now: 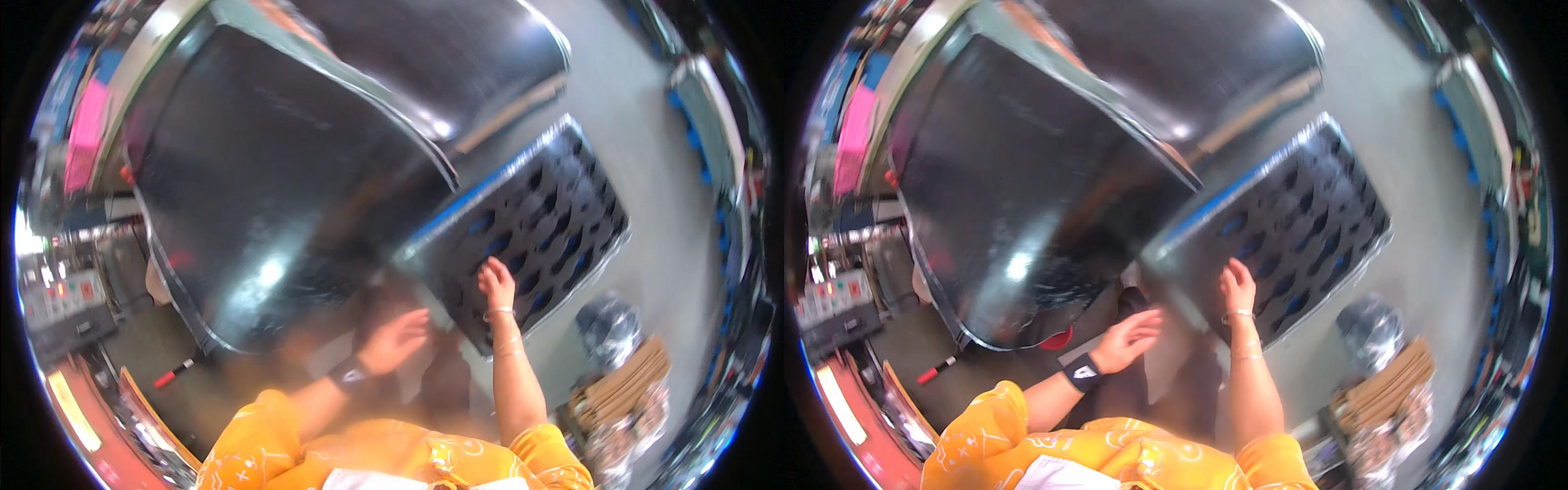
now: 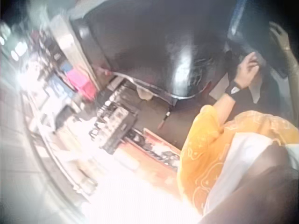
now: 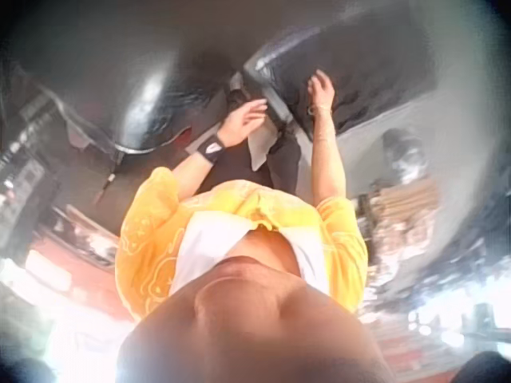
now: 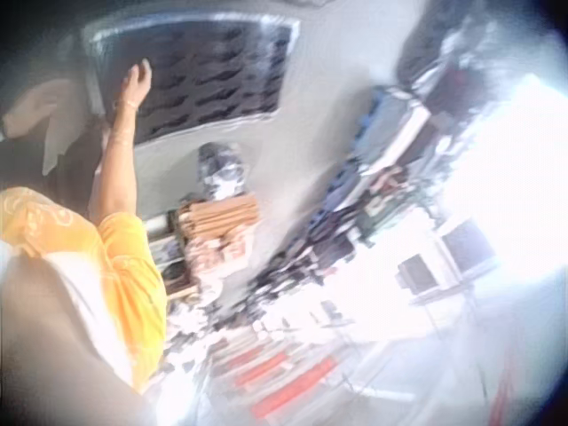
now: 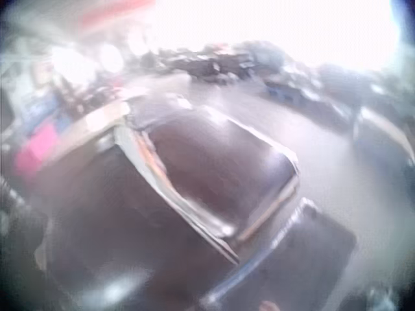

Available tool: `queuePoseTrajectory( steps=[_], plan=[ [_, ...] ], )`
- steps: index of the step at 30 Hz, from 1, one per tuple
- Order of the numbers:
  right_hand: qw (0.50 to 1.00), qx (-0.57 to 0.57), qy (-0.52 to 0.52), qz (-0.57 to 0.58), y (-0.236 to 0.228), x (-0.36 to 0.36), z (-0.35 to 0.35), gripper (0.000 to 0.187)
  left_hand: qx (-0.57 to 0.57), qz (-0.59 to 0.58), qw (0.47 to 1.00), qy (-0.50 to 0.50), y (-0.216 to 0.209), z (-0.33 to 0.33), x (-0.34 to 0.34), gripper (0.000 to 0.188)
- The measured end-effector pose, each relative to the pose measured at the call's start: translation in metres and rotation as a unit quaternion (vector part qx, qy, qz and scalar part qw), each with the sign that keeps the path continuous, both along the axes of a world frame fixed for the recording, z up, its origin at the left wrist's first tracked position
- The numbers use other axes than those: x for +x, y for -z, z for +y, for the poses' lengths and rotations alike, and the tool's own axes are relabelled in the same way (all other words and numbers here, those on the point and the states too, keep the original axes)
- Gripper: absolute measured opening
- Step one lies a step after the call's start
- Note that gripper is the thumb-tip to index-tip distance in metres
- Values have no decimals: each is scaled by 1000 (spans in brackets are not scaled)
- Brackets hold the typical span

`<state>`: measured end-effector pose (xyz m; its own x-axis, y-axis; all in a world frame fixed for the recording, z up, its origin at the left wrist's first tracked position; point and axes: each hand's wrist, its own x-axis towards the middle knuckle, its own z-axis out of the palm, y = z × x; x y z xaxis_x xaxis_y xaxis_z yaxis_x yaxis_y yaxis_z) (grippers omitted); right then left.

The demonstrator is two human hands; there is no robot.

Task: The person feeds black rubber sheets into a red roll press machine, then repeatedly passes white shoe-shaped cutouts through the rollers. The person handles the sheets and cutouts by hand, aligning them before each pass.

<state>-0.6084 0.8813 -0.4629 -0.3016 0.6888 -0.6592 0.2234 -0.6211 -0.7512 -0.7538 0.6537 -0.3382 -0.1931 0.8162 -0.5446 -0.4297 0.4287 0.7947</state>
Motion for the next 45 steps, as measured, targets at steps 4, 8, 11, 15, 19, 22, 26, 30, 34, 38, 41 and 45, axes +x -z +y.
queuePoseTrajectory(
  steps=[4, 8, 11, 15, 19, 22, 26, 30, 34, 38, 41, 45],
  plan=[
    [902, 386, -191, 18, -105, -162, 54, 34, -44, 363, 896, -253, -83, -82, -124, 48],
    [726, 600, -284, -178, -165, -292, 38, 49, -298, 551, 638, -447, -84, -183, -247, 57],
    [709, 513, -337, -348, -183, -338, 29, 64, -368, 517, 685, -358, -63, -224, -276, 59],
    [642, 565, -384, -349, -182, -339, 38, 63, -388, 609, 607, -332, -26, -213, -263, 68],
    [668, 568, -375, -302, -177, -332, 56, 67, -354, 547, 599, -465, -20, -211, -265, 76],
    [759, 449, -389, -265, -178, -341, 67, 80, -367, 443, 638, -512, -33, -232, -286, 76],
    [641, 487, -474, -355, -188, -353, 77, 76, -283, 165, 711, -622, -49, -254, -314, 67],
    [644, 486, -469, -359, -208, -355, 77, 79, -276, 202, 755, -560, -81, -248, -331, 47],
    [687, 540, -419, -247, -249, -364, 66, 52, -62, 308, 800, -511, -167, -235, -382, 34],
    [782, 544, -295, -74, -295, -402, 52, 36, 13, 472, 730, -494, -234, -220, -516, 32],
    [831, 506, -231, 3, -288, -437, 26, 26, -18, 494, 742, -454, -219, -250, -587, 47],
    [784, 528, -288, -154, -222, -460, -8, 49, -441, 531, 653, -312, -128, -278, -562, 84]
  ],
)
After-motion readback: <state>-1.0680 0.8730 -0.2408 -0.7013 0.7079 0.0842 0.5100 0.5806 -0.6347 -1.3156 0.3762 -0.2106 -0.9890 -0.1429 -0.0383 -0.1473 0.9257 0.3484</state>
